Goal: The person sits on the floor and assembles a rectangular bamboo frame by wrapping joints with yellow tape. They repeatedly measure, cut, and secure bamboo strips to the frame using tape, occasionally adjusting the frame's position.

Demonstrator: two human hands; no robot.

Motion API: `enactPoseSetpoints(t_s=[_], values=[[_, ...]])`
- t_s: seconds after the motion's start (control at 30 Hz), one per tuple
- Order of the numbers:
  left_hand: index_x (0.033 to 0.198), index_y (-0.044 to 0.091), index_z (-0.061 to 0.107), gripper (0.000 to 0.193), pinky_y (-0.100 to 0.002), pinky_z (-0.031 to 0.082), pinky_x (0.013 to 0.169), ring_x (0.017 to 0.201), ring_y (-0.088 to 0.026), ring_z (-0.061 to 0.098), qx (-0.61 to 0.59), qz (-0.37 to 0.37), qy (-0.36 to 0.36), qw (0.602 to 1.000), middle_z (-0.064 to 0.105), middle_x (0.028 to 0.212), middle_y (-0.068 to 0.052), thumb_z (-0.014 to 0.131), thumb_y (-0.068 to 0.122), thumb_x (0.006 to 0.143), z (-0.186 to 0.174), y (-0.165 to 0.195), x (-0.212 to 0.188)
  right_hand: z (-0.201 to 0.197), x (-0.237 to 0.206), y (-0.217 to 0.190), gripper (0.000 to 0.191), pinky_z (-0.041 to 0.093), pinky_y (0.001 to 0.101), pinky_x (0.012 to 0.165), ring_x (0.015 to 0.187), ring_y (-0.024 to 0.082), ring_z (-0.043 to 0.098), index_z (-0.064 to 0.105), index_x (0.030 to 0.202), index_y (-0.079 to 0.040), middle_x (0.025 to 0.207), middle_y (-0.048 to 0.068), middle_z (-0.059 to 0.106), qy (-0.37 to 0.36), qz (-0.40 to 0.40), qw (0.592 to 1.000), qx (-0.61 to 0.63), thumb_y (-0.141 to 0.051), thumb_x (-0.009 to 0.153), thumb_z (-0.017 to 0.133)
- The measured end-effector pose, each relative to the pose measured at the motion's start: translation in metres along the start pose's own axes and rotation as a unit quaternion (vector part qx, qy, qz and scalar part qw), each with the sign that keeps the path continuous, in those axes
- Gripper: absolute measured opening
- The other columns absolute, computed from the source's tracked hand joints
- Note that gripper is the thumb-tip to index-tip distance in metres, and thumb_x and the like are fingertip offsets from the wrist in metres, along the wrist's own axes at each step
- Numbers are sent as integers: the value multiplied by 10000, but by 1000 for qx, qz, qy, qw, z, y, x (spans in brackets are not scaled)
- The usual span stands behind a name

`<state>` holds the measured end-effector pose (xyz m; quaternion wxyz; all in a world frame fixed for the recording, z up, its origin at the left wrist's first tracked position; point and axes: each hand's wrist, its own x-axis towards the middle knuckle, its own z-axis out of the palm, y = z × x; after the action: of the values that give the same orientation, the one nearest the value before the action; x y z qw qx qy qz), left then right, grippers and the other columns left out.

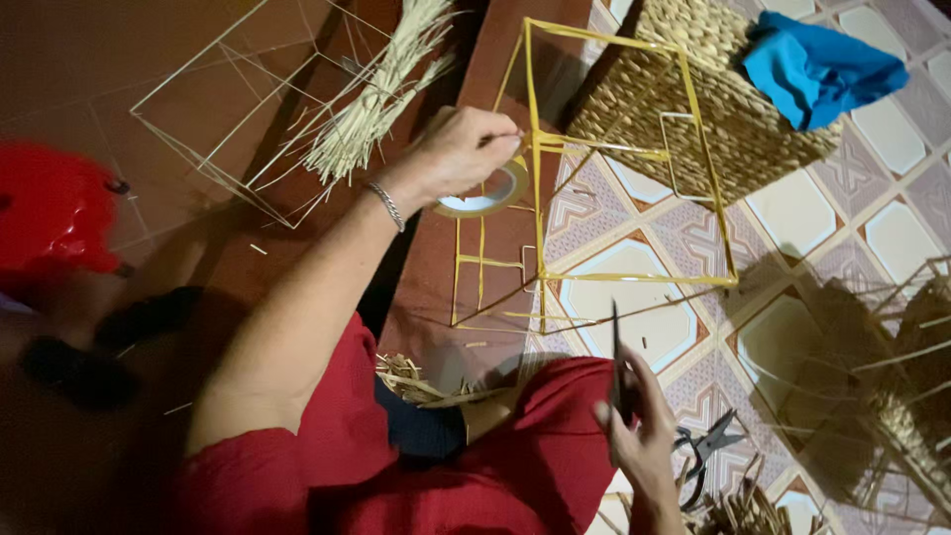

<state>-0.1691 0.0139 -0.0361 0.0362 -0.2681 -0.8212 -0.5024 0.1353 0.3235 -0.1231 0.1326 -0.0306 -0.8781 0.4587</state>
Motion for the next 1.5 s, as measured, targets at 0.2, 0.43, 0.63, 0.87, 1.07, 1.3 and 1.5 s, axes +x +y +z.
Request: enactPoseSetpoints(t_s=[0.2, 0.43, 0.63, 0.87, 1.07, 1.3, 1.5], values=[[1030, 43, 725, 184, -320, 556, 687, 755, -134, 696, -68, 45, 33, 996, 747, 830, -52, 679, 211, 972, 10, -5, -4, 45, 97, -56, 735, 413, 240, 657, 748, 87, 469, 581, 1447, -12, 905, -8, 525, -29, -47, 998, 5, -187, 796, 872], [975, 56, 653, 127, -303, 560, 694, 747, -111, 669, -102, 21, 40, 994, 708, 804, -20, 671, 180, 954, 10, 3, -11, 61, 146, -93, 803, 396, 256, 667, 770, 105, 432, 563, 1490, -66, 909, -19, 457, -47, -162, 985, -21, -277, 787, 889], [994, 62, 640, 111, -301, 564, 704, 760, -118, 692, -111, 29, 62, 991, 717, 822, -24, 663, 158, 944, 13, 7, -17, 68, 153, -105, 792, 393, 257, 656, 766, 112, 440, 565, 1512, -102, 901, -10, 460, -49, -173, 983, -26, -316, 817, 881], [1004, 61, 646, 123, -298, 566, 703, 755, -124, 696, -139, 20, 68, 988, 720, 810, -33, 671, 139, 913, 19, 3, -18, 74, 159, -118, 772, 449, 260, 703, 798, 123, 476, 557, 1525, -86, 893, 8, 474, -25, -193, 979, -61, -274, 850, 880], [999, 42, 639, 89, -297, 576, 747, 812, -114, 697, -171, 53, 81, 981, 724, 851, -34, 664, 102, 938, 22, 3, -19, 76, 165, -120, 726, 398, 295, 606, 681, 148, 454, 589, 1468, -36, 778, 45, 450, -21, -195, 976, -93, -231, 838, 891], [970, 70, 664, 85, -314, 561, 689, 770, -105, 698, -89, -55, 19, 994, 738, 848, -25, 660, 144, 929, 28, -2, -20, 77, 167, -105, 517, 555, 273, 753, 846, 129, 679, 622, 1440, -23, 999, 125, 744, -9, -241, 968, -76, -165, 982, 815], [905, 49, 717, 183, -335, 557, 683, 738, -114, 673, -42, -20, -50, 998, 751, 841, -67, 778, 217, 867, -2, -5, -28, 63, 148, -91, 716, 502, 263, 811, 945, 111, 578, 536, 1491, -2, 1164, 114, 627, -63, -191, 979, -22, -163, 858, 829]])
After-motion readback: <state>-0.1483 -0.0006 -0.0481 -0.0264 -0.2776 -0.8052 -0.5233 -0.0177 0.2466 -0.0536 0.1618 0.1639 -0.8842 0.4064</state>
